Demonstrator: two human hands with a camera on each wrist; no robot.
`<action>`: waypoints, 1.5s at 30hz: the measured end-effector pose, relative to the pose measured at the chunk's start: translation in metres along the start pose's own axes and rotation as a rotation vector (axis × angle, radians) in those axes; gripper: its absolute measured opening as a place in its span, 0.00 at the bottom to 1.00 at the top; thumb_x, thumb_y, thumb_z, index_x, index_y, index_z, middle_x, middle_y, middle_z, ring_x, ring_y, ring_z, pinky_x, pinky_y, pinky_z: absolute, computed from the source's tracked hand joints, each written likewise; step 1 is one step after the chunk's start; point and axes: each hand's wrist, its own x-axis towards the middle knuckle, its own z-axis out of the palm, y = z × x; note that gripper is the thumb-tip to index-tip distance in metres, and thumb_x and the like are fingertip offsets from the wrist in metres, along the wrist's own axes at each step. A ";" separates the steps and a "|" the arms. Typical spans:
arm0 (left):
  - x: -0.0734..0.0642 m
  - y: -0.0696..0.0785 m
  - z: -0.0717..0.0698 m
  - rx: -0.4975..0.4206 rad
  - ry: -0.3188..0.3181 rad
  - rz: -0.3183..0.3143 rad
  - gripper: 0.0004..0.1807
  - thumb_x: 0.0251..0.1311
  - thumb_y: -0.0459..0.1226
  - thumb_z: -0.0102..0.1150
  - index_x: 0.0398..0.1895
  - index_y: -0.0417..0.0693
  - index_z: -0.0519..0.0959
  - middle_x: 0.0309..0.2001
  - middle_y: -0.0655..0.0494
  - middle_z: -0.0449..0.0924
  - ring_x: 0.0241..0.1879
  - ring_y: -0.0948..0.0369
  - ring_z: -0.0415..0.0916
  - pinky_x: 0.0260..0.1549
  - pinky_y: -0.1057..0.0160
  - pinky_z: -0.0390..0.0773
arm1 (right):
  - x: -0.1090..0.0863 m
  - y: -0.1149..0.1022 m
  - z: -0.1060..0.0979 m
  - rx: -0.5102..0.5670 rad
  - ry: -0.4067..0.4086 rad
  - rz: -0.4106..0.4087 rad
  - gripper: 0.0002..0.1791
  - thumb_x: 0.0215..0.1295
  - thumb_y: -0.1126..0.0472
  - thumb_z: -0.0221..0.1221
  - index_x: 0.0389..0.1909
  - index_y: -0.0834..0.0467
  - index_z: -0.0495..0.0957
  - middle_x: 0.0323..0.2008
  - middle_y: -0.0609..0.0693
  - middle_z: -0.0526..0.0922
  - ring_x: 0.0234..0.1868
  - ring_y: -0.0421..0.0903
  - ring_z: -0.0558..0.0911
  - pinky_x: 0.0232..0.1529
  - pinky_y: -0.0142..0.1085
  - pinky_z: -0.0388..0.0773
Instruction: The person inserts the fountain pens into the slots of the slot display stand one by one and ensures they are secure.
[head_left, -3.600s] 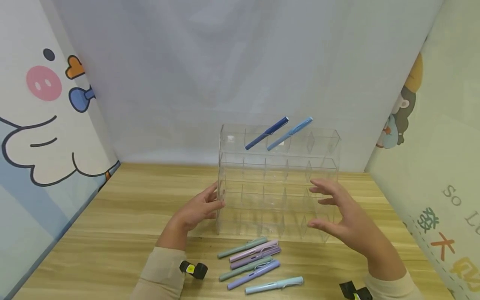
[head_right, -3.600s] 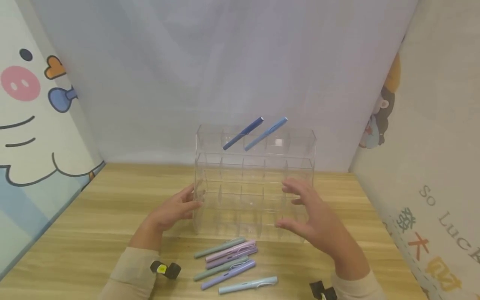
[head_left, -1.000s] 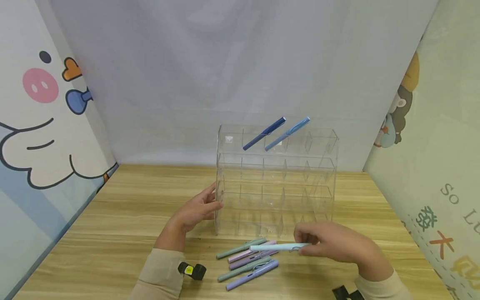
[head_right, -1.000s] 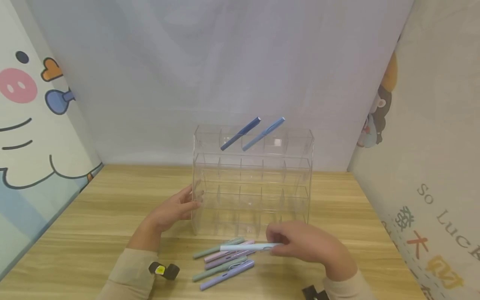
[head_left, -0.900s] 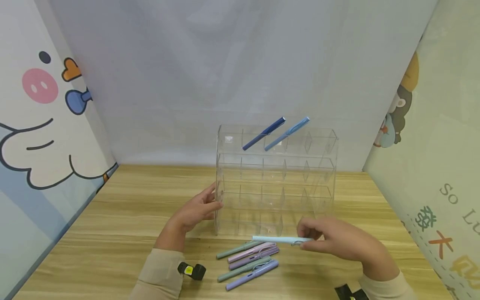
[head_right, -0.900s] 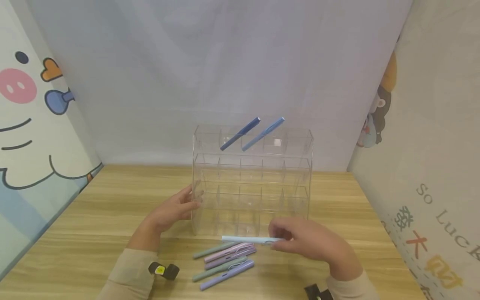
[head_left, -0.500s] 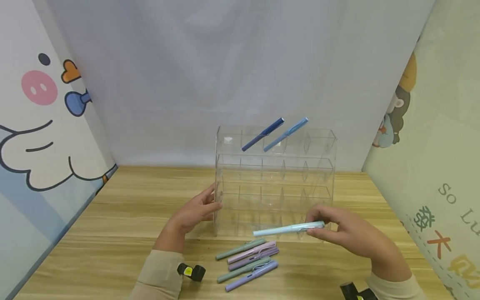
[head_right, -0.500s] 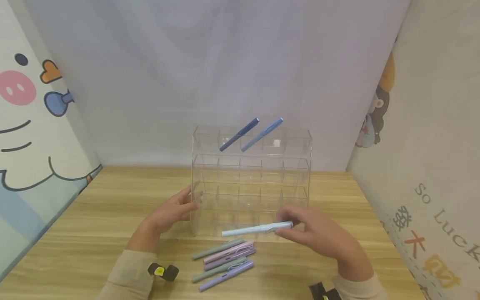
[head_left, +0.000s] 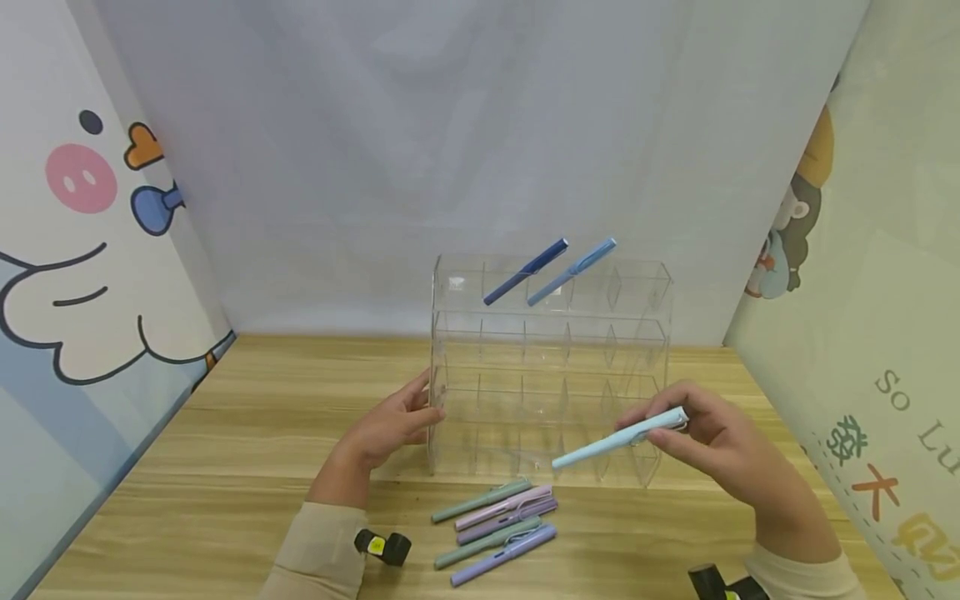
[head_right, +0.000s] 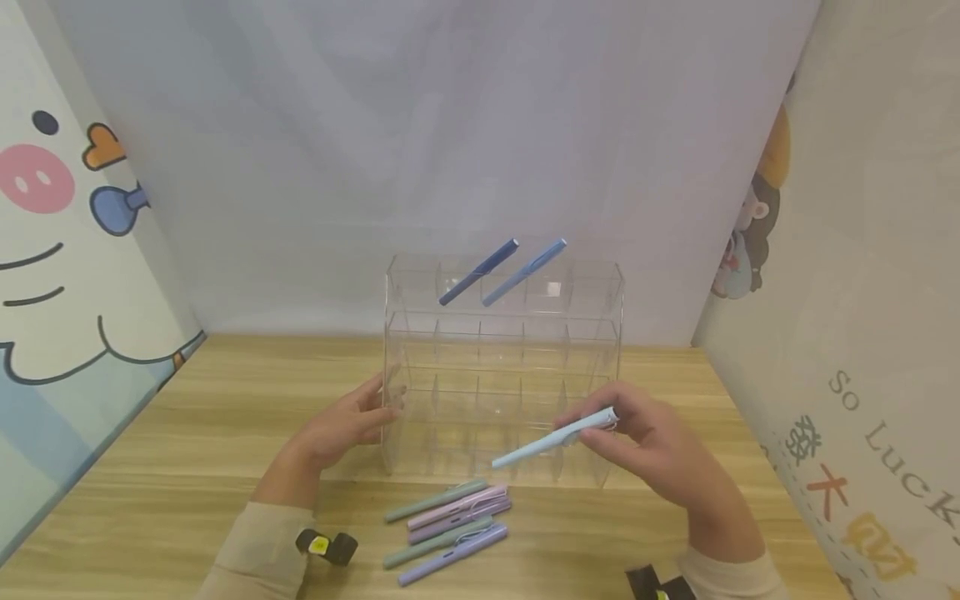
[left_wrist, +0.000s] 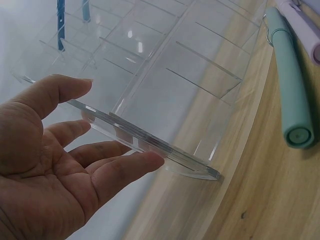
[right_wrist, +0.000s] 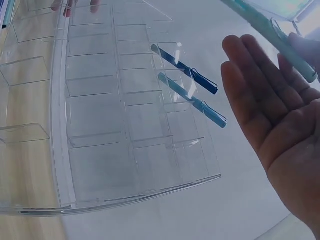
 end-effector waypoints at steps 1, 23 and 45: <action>0.000 0.000 0.000 -0.002 0.002 -0.002 0.43 0.69 0.45 0.58 0.78 0.72 0.44 0.77 0.45 0.51 0.73 0.44 0.56 0.65 0.37 0.62 | 0.000 0.001 -0.001 0.055 0.003 -0.034 0.17 0.63 0.88 0.44 0.48 0.70 0.69 0.51 0.59 0.83 0.52 0.47 0.83 0.47 0.32 0.79; 0.000 0.000 0.002 0.024 0.018 -0.017 0.42 0.71 0.42 0.55 0.79 0.68 0.43 0.76 0.44 0.54 0.71 0.45 0.59 0.63 0.40 0.66 | 0.006 0.007 -0.011 0.393 0.364 -0.376 0.18 0.68 0.86 0.36 0.57 0.84 0.57 0.47 0.72 0.81 0.49 0.61 0.84 0.51 0.47 0.81; -0.001 0.001 0.001 0.015 0.021 0.003 0.44 0.69 0.45 0.58 0.80 0.65 0.43 0.76 0.43 0.54 0.72 0.44 0.58 0.63 0.40 0.65 | 0.009 0.027 -0.015 0.375 0.630 -0.429 0.29 0.64 0.88 0.40 0.66 0.74 0.53 0.42 0.75 0.81 0.39 0.63 0.86 0.45 0.48 0.83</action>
